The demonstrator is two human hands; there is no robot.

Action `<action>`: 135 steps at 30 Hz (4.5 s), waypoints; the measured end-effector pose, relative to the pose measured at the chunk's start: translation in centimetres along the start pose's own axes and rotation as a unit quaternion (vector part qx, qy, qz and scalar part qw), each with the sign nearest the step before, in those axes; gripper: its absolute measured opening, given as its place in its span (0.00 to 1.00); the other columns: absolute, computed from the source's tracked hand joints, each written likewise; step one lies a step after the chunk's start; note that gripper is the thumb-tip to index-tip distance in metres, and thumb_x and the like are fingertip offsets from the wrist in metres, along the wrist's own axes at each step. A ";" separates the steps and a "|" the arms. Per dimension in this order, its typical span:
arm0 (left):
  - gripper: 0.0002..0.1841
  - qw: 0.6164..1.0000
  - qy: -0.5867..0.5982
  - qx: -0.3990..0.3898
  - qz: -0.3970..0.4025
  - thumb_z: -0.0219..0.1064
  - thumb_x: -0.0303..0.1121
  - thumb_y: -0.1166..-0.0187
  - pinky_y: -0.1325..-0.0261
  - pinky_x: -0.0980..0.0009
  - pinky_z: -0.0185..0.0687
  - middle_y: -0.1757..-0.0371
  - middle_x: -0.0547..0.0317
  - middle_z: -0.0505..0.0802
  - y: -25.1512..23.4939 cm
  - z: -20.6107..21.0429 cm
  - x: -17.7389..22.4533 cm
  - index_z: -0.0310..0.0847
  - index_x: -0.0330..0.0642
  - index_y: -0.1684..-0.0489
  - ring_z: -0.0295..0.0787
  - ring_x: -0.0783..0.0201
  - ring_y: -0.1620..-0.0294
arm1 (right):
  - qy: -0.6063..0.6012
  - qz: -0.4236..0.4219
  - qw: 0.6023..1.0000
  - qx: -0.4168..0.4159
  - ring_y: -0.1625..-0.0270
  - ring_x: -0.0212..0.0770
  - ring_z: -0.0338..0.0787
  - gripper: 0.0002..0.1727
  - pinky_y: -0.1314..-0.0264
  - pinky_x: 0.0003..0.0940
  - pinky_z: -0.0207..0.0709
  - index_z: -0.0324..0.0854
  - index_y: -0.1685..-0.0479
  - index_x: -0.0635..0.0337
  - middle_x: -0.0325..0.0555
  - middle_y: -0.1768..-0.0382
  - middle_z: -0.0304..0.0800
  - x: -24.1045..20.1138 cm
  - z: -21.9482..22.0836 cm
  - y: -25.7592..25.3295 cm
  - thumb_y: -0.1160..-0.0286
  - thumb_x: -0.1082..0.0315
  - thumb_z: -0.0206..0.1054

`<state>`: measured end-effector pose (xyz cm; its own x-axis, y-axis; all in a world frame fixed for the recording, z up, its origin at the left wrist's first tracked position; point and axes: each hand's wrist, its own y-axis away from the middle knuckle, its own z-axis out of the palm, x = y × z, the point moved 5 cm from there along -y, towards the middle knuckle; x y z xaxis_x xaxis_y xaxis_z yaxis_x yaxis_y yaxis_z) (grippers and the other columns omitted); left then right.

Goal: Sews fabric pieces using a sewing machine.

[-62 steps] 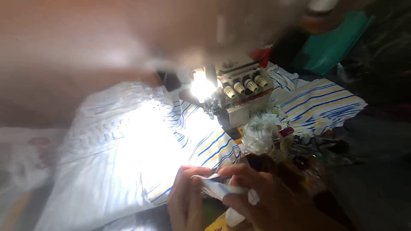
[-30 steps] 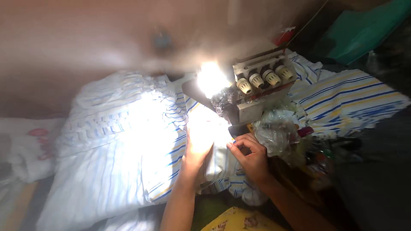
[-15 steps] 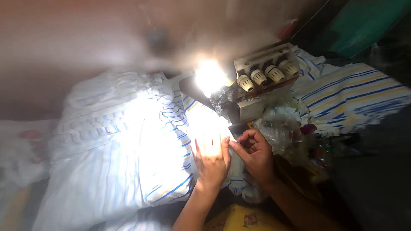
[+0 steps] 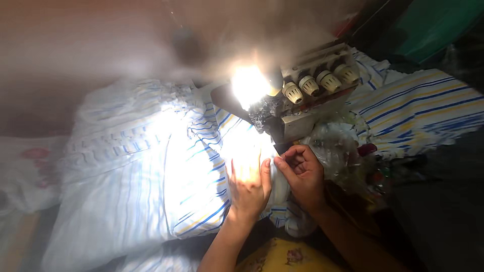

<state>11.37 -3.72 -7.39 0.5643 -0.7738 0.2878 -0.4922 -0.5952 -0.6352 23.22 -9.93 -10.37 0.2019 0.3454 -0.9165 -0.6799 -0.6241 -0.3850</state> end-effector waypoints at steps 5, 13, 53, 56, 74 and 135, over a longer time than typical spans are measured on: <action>0.23 1.000 0.013 -0.009 -0.011 0.52 0.41 0.13 0.38 0.52 0.78 0.52 0.43 0.96 -0.4 0.1 -0.3 0.94 0.34 0.52 0.92 0.47 0.46 | -0.006 -0.001 1.000 0.014 0.65 0.16 0.87 0.09 0.59 0.12 0.83 0.76 0.60 0.61 0.29 0.68 0.87 -0.2 0.4 -0.4 0.34 0.77 0.71; 0.22 0.999 0.040 -0.021 -0.007 0.52 0.39 0.13 0.38 0.53 0.78 0.49 0.46 0.96 -1.0 0.3 -0.4 0.92 0.36 0.46 0.92 0.49 0.45 | 0.005 0.005 1.000 0.026 0.66 0.15 0.86 0.08 0.61 0.10 0.82 0.77 0.62 0.61 0.29 0.69 0.86 -0.1 0.1 -0.7 0.34 0.77 0.71; 0.21 0.992 -0.116 0.025 -0.038 0.65 0.26 0.26 0.27 0.44 0.75 0.36 0.22 0.85 -1.2 -17.8 -9.0 0.80 0.18 0.39 0.82 0.31 0.31 | -0.246 0.399 0.878 -0.097 0.59 0.33 0.91 0.07 0.55 0.31 0.87 0.75 0.48 0.64 0.43 0.60 0.87 -1.4 3.8 5.6 0.11 0.74 0.53; 0.18 0.985 0.098 -0.136 0.050 0.74 0.36 0.31 0.48 0.62 0.87 0.57 0.41 0.95 1.1 -8.4 -4.1 0.88 0.26 0.53 0.94 0.53 0.55 | -0.181 0.394 0.897 -0.092 0.61 0.30 0.89 0.08 0.56 0.28 0.86 0.79 0.47 0.67 0.42 0.62 0.88 -0.8 3.1 6.0 0.13 0.74 0.57; 0.11 0.979 -0.004 -0.100 0.175 0.65 0.33 0.20 0.79 0.76 0.66 0.79 0.56 0.85 -0.2 -9.5 3.6 0.92 0.35 0.60 0.76 0.66 0.81 | -0.145 0.294 0.944 -0.041 0.66 0.20 0.88 0.05 0.58 0.18 0.84 0.82 0.63 0.52 0.25 0.71 0.89 0.0 -1.6 6.9 0.24 0.74 0.64; 0.07 0.992 0.038 0.025 0.117 0.67 0.30 0.21 0.43 0.59 0.62 0.65 0.58 0.94 2.5 -1.1 2.7 0.93 0.43 0.61 0.85 0.63 0.59 | -0.035 0.245 0.957 -0.150 0.74 0.18 0.83 0.04 0.67 0.13 0.80 0.84 0.61 0.61 0.31 0.73 0.87 -1.0 -2.3 0.5 0.21 0.77 0.64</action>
<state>10.96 -7.55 -7.44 0.3858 -0.9049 0.1801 -0.5699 -0.3872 -0.7248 24.31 -12.23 -9.87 -0.1445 -0.0016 -0.9895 -0.4457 -0.8927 0.0666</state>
